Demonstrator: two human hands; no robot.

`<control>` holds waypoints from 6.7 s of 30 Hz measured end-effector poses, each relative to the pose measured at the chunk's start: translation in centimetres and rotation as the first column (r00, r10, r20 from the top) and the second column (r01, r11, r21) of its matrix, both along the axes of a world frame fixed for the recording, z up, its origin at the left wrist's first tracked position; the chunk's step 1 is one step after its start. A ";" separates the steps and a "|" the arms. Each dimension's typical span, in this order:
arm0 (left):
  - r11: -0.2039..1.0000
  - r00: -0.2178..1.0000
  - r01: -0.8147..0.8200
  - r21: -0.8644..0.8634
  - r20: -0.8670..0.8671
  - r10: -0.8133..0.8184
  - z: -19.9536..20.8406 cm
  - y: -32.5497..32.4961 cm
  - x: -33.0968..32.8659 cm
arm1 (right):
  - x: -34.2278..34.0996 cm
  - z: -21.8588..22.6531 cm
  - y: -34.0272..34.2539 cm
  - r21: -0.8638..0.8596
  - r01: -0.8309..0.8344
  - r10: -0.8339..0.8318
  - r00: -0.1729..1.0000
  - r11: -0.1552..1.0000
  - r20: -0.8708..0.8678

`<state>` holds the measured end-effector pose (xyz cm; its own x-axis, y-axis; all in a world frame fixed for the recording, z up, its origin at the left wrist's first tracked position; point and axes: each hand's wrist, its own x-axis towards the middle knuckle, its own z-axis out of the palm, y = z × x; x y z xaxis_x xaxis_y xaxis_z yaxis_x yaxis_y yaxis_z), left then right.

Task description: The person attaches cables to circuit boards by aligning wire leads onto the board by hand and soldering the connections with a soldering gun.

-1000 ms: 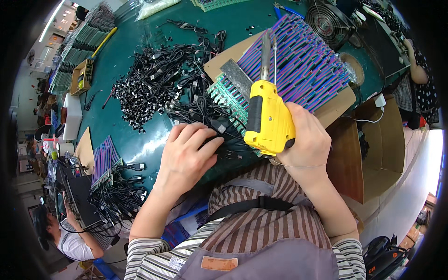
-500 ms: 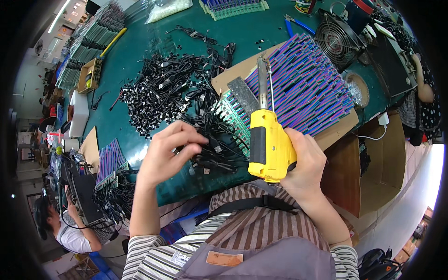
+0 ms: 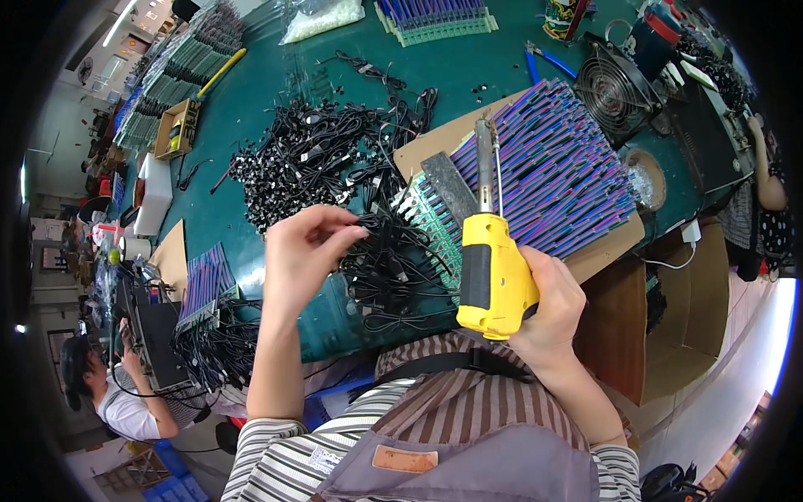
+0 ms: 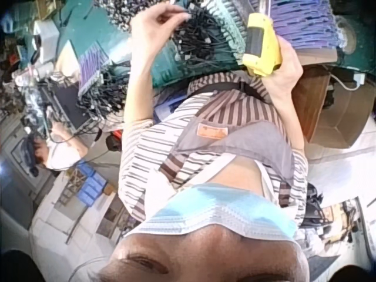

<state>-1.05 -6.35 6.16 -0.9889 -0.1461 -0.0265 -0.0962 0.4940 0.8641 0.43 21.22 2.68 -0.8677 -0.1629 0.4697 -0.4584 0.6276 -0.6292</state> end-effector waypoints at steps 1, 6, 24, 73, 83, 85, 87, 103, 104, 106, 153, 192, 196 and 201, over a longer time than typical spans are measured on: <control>0.999 0.992 -0.043 0.008 0.121 0.041 0.0 0.5 -0.7 | 0.1 0.1 0.1 -0.014 0.004 -0.004 1.000 1.000 0.009; 0.996 0.979 0.082 -0.045 0.193 -0.072 -1.0 1.0 -2.3 | 0.8 0.8 0.9 -0.137 0.032 -0.025 0.998 0.990 0.056; 0.454 0.861 -0.291 -0.842 -0.437 -0.260 0.3 -5.5 -8.6 | 2.0 0.9 3.8 -0.181 0.246 -0.248 0.969 0.952 0.012; 0.839 0.872 0.342 -0.423 -0.190 -0.451 -0.5 1.1 4.3 | -0.4 0.5 -0.6 0.185 0.028 0.003 0.986 0.982 -0.167; 0.912 0.885 0.249 -0.325 -0.306 -0.350 -7.7 7.2 1.9 | -0.8 1.2 -0.5 0.182 0.020 0.008 0.988 0.983 -0.154; 0.916 0.891 0.269 -0.298 -0.283 -0.354 -7.7 7.1 1.9 | -0.7 1.4 -0.5 0.220 0.032 -0.003 0.991 0.975 -0.133; 0.919 0.890 0.277 -0.282 -0.286 -0.356 -7.7 7.1 1.9 | -0.7 1.3 -0.6 0.249 0.031 -0.004 0.994 0.968 -0.107; 0.899 0.858 -0.231 -0.372 -0.514 0.008 -6.1 1.2 -0.3 | 3.2 3.6 7.6 -0.620 0.174 0.052 0.943 0.765 0.328; 0.862 0.868 -0.325 -0.389 -0.484 0.109 -5.9 0.0 -1.0 | 3.3 3.7 7.5 -0.624 0.175 0.055 0.942 0.761 0.332; 0.841 0.907 -0.328 -0.430 -0.394 0.152 -6.5 -2.4 -2.1 | 3.9 4.7 6.6 -0.801 0.188 0.238 0.895 0.568 0.378; 0.970 0.932 -0.105 -0.218 -0.361 0.020 -5.8 4.1 -3.1 | 4.5 1.5 1.3 -0.406 0.093 0.144 0.845 0.909 0.516; 0.857 0.846 -0.065 0.512 0.484 -0.224 -4.0 0.5 -7.3 | 4.4 2.9 0.2 -0.147 0.110 0.026 0.710 0.983 0.704; 0.860 0.877 -0.079 0.504 0.446 -0.181 -4.3 0.8 -6.9 | 4.0 2.9 -0.2 -0.134 0.085 0.023 0.760 0.987 0.650; 0.863 0.884 -0.075 0.500 0.433 -0.174 -4.2 0.8 -6.9 | 4.2 2.7 0.2 -0.106 0.030 0.041 0.794 0.994 0.607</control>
